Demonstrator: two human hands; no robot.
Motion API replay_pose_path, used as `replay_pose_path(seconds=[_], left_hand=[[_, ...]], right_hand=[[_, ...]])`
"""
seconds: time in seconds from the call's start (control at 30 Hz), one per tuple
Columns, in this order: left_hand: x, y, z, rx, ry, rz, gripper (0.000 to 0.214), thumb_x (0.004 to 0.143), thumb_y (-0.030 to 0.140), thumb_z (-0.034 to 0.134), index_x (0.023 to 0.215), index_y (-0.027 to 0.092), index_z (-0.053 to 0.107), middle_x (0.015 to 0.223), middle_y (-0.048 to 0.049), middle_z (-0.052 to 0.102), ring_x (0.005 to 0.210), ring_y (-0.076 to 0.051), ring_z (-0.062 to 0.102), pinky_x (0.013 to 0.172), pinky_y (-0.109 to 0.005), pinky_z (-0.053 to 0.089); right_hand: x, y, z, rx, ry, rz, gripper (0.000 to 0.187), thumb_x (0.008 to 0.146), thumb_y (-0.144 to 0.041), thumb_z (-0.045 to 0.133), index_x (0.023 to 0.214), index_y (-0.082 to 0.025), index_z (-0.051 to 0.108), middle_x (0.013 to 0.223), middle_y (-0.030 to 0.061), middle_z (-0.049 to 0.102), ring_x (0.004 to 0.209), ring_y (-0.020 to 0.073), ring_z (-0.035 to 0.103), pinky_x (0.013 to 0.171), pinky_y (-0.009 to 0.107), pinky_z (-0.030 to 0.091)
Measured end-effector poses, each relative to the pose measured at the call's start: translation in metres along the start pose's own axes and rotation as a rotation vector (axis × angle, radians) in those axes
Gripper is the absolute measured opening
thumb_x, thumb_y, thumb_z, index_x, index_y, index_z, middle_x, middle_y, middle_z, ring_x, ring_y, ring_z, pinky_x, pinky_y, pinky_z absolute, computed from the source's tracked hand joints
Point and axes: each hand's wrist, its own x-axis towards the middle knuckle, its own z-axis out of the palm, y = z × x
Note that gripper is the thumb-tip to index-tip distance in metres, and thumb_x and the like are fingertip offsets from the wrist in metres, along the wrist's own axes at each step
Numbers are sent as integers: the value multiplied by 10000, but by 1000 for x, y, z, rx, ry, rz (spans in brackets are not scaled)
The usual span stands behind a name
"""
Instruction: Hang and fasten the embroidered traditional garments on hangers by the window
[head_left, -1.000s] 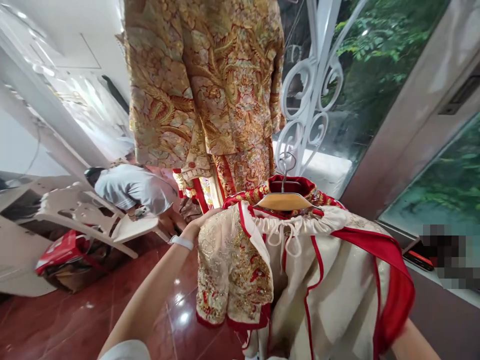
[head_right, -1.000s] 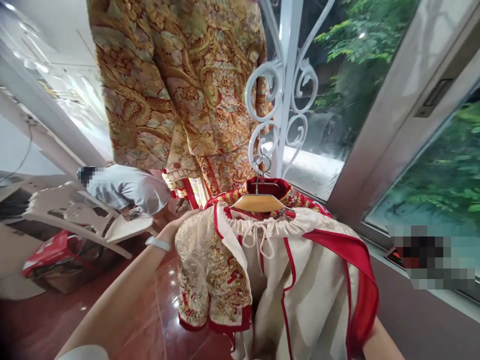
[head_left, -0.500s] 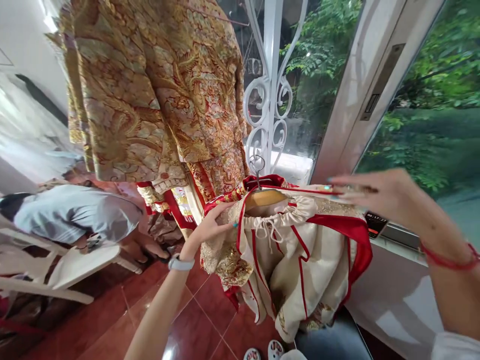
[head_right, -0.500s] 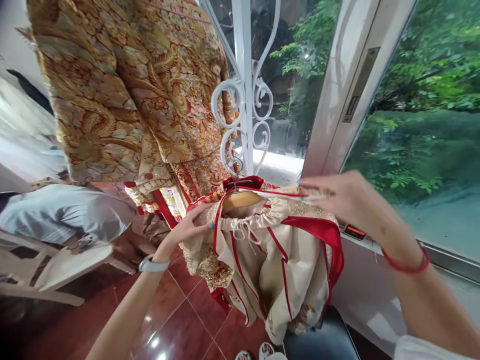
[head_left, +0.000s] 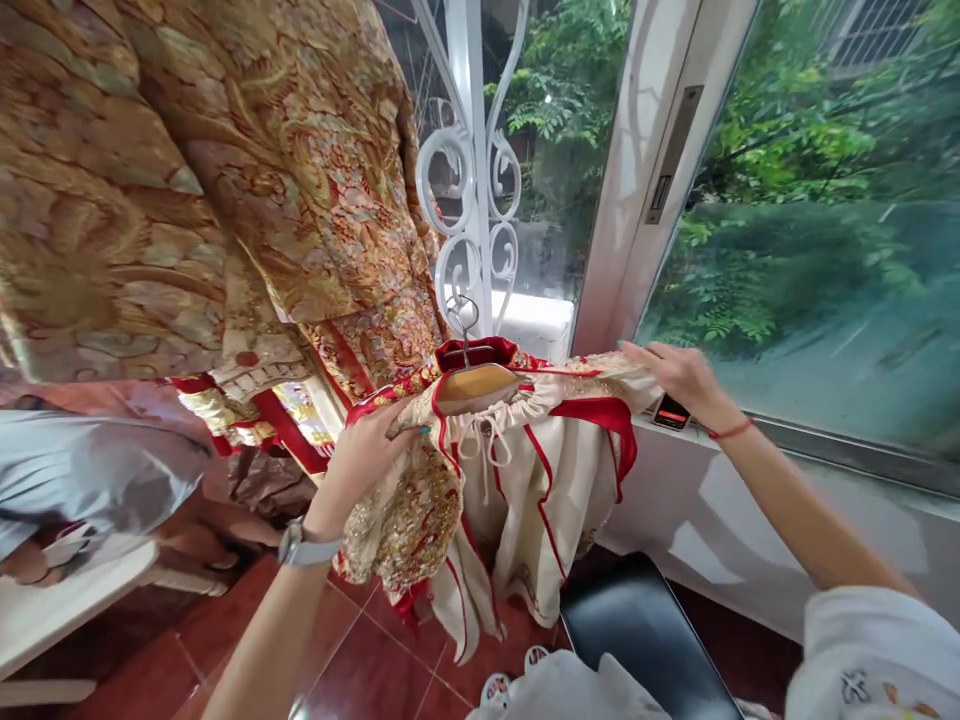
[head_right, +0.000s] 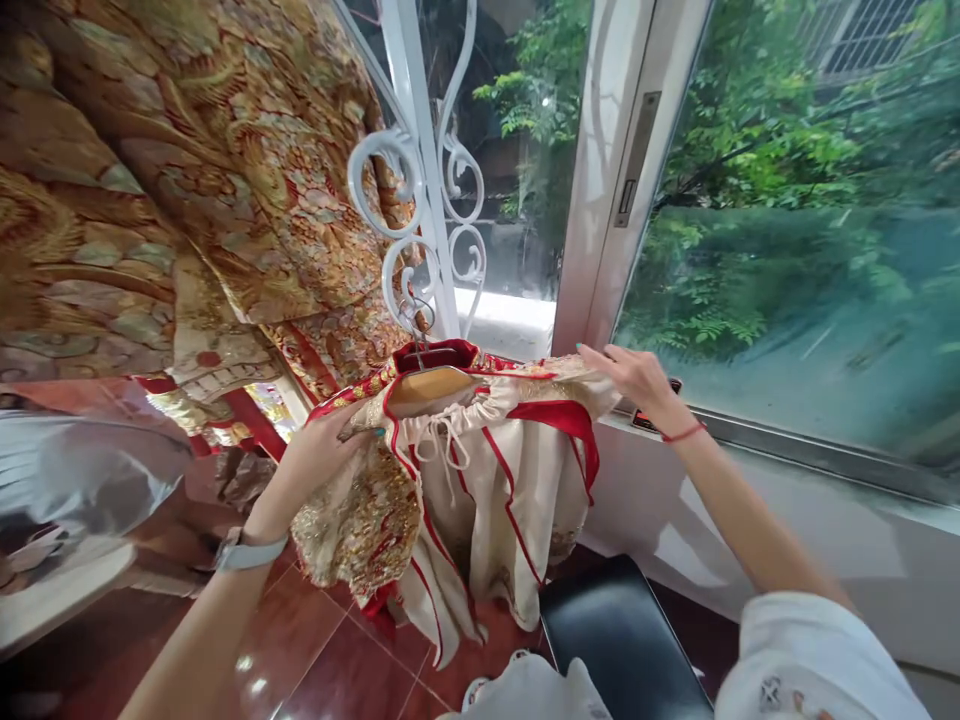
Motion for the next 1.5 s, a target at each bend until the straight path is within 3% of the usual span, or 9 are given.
replay_pose_path(seconds=[0.1,0.23,0.37,0.57,0.8,1.1,1.3,1.37,1.5], left_hand=[[-3,4,-4,51,10,-28,462,932,359,458,1360,227,570,1191,-114,716,1060,-328,678,831,-389,528],[3,7,-5,107,17,-67,472,927,343,472,1377,228,555,1146,-115,727,980,-317,698,782,-375,532],[3,18,-6,188,30,-110,502,949,340,438,1433,215,492,1150,-145,714,907,-320,702,747,-384,516],[-9,37,-10,230,33,-185,488,953,278,393,1423,198,496,1036,-143,726,850,-328,688,693,-381,490],[-15,46,3,286,190,-223,461,949,286,409,1389,199,511,1062,-137,699,815,-303,666,658,-350,451],[-6,34,19,220,283,-174,406,932,294,459,1300,154,556,1063,-146,670,895,-300,636,744,-376,466],[-25,50,46,105,659,-81,447,854,384,620,1231,149,582,1196,-176,567,1145,-344,508,1002,-529,424],[-34,75,62,20,661,129,249,878,257,554,1108,194,629,1076,-118,628,1071,-278,552,975,-466,454],[-13,140,93,145,162,857,363,896,267,526,1236,168,608,1230,-126,633,1160,-242,567,996,-368,458]], right_hand=[[-59,-24,-18,-34,225,56,357,949,-294,439,1184,-259,705,851,94,728,654,214,625,584,316,453],[-107,-38,47,253,146,118,344,892,-305,506,1187,-263,678,1044,85,740,839,270,683,720,382,559],[-94,-42,90,339,183,164,445,856,-178,403,1199,-204,685,905,84,734,769,228,652,719,367,558],[-112,-123,52,392,166,193,545,884,-143,397,1405,-207,542,869,61,733,667,184,634,627,286,526],[-96,-172,72,325,75,221,625,857,-133,409,1482,-161,429,692,26,678,577,184,591,603,284,502],[-113,-89,118,343,321,320,516,817,-144,466,1310,-224,598,1004,81,716,847,217,648,793,354,540],[-118,-42,154,433,415,488,547,789,-308,500,1311,-158,563,1254,163,612,1142,283,548,1010,491,438],[-119,-31,171,578,390,541,500,804,-329,432,1246,-157,587,1203,158,643,1080,271,585,980,469,453],[-106,-8,191,637,520,666,428,735,-385,453,1052,-140,605,980,130,651,880,266,593,871,469,476]])
